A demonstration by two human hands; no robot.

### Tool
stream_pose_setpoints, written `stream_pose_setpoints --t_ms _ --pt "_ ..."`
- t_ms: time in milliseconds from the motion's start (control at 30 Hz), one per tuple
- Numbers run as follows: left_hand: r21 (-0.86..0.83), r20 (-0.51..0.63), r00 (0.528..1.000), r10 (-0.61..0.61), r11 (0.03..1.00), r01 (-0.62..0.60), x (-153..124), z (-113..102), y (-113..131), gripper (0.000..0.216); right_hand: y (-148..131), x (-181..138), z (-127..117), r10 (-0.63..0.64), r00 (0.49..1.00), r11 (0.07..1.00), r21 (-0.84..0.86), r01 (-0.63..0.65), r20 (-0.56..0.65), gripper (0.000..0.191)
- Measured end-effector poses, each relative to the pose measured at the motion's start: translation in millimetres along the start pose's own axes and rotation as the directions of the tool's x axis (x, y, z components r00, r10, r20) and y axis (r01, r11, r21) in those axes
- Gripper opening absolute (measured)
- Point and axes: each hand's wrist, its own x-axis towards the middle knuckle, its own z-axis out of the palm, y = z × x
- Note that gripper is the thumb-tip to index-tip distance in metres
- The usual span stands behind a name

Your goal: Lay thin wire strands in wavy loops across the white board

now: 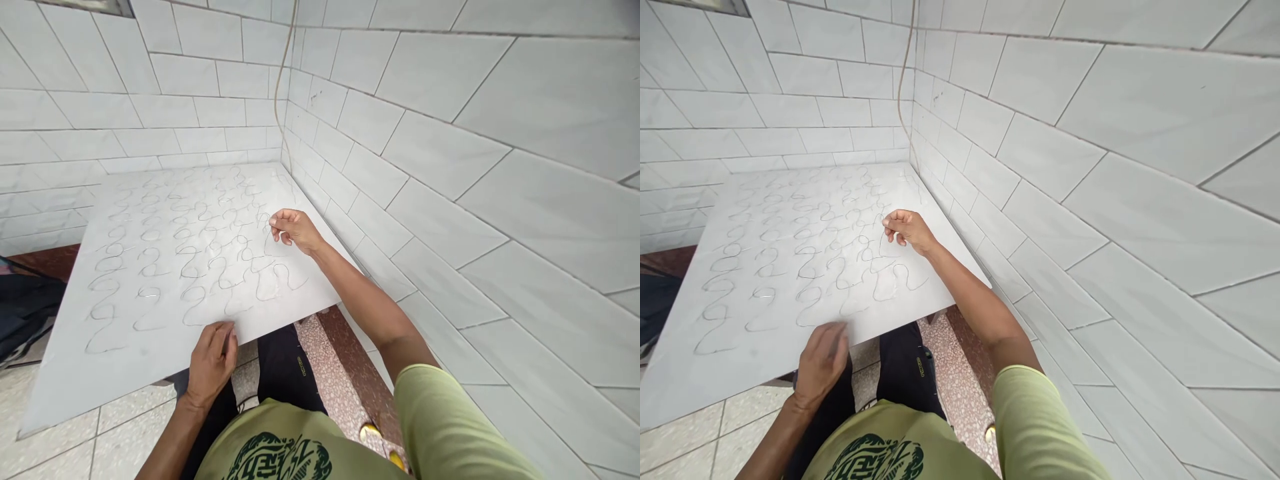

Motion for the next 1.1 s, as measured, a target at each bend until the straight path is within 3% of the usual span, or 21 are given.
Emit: stream_pose_setpoints --t_ms 167,300,467,667,800,933,1000,1100 --pt "-0.222 -0.136 0.943 -0.302 0.937 0.269 41 -44 25 0.023 -12 -29 20 0.044 0.975 0.993 0.097 -0.066 0.216 0.035" --pt "-0.458 -0.026 0.856 -0.517 0.767 0.449 84 -69 36 0.039 -13 -51 43 0.082 0.938 0.979 0.147 -0.139 0.337 0.034" --pt "-0.623 0.177 0.861 -0.477 0.622 0.473 113 -73 40 0.045 -9 -69 66 0.137 0.878 0.961 0.155 -0.230 0.458 0.033" --pt "-0.654 0.290 0.854 -0.432 0.561 0.507 111 -71 46 0.031 0 -78 79 0.173 0.830 0.935 0.176 -0.307 0.530 0.031" --pt "-0.713 0.239 0.817 -0.525 0.477 0.515 104 -69 46 0.028 10 -84 78 0.188 0.852 0.908 0.245 -0.340 0.488 0.033" --pt "-0.819 0.096 0.743 -0.663 0.371 0.437 98 -62 41 0.028 32 -100 80 0.190 0.956 0.854 0.442 -0.274 0.225 0.030" --pt "-0.862 0.045 0.698 -0.714 0.326 0.389 96 -56 40 0.028 42 -114 88 0.169 0.976 0.829 0.515 -0.216 0.137 0.030" --pt "-0.883 -0.024 0.642 -0.766 0.318 0.346 92 -45 41 0.030 50 -135 113 0.129 0.985 0.854 0.492 -0.169 0.115 0.035"
